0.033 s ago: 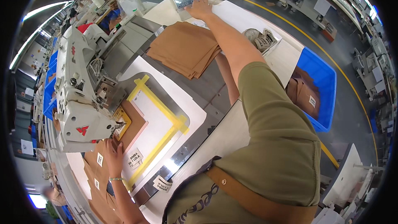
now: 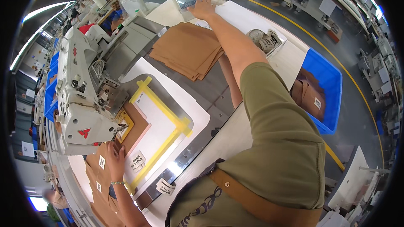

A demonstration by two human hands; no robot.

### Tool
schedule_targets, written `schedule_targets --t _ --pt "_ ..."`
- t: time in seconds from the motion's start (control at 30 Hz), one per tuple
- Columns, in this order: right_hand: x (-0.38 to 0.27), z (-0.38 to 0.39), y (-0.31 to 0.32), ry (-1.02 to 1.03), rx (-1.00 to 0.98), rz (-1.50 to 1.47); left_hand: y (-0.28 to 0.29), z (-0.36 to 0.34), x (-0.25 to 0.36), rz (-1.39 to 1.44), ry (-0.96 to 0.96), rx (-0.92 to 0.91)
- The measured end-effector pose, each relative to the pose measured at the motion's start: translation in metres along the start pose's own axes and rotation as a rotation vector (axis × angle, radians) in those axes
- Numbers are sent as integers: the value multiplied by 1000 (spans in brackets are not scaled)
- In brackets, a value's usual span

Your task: Sewing textile labels onto pieces of brown leather using an industrial sewing machine.

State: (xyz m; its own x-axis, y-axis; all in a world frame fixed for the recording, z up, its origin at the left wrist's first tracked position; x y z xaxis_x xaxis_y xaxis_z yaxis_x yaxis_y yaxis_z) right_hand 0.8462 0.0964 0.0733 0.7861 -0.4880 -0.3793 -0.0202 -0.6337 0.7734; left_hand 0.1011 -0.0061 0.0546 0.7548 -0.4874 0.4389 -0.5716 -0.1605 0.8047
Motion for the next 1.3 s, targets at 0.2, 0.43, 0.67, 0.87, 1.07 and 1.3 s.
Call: schedule_targets --t 0.2,0.43,0.67,0.87,1.07,1.3 --pt "-21 9 -3 -33 -33 -13 8 15 -35 88 -30 -22" --pt "-2 -3 4 69 -38 -39 7 3 -32 126 -26 -66" --pt "-28 8 2 42 -74 27 4 4 16 45 -156 -136" --pt "-135 110 42 546 -75 -428 8 12 10 69 -93 -35" --pt "-194 268 145 847 -150 -585 -10 -5 1 133 -105 123" --pt "-167 296 97 741 -273 -571 37 36 -5 -176 -322 95"
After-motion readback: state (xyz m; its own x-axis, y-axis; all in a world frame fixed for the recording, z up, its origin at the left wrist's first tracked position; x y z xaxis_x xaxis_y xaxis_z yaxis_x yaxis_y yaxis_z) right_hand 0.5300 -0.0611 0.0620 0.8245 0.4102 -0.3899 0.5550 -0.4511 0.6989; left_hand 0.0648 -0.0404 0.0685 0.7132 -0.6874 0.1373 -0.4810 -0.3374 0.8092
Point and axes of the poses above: each hand's wrist, its own z-axis away from the middle knuckle, its own y-axis out of the back of the hand, x = y × z, the point moved 6 cm from there along -z, towards the middle knuckle, and after that the axes turned 14 degrees about x, right-handed, at the moved point
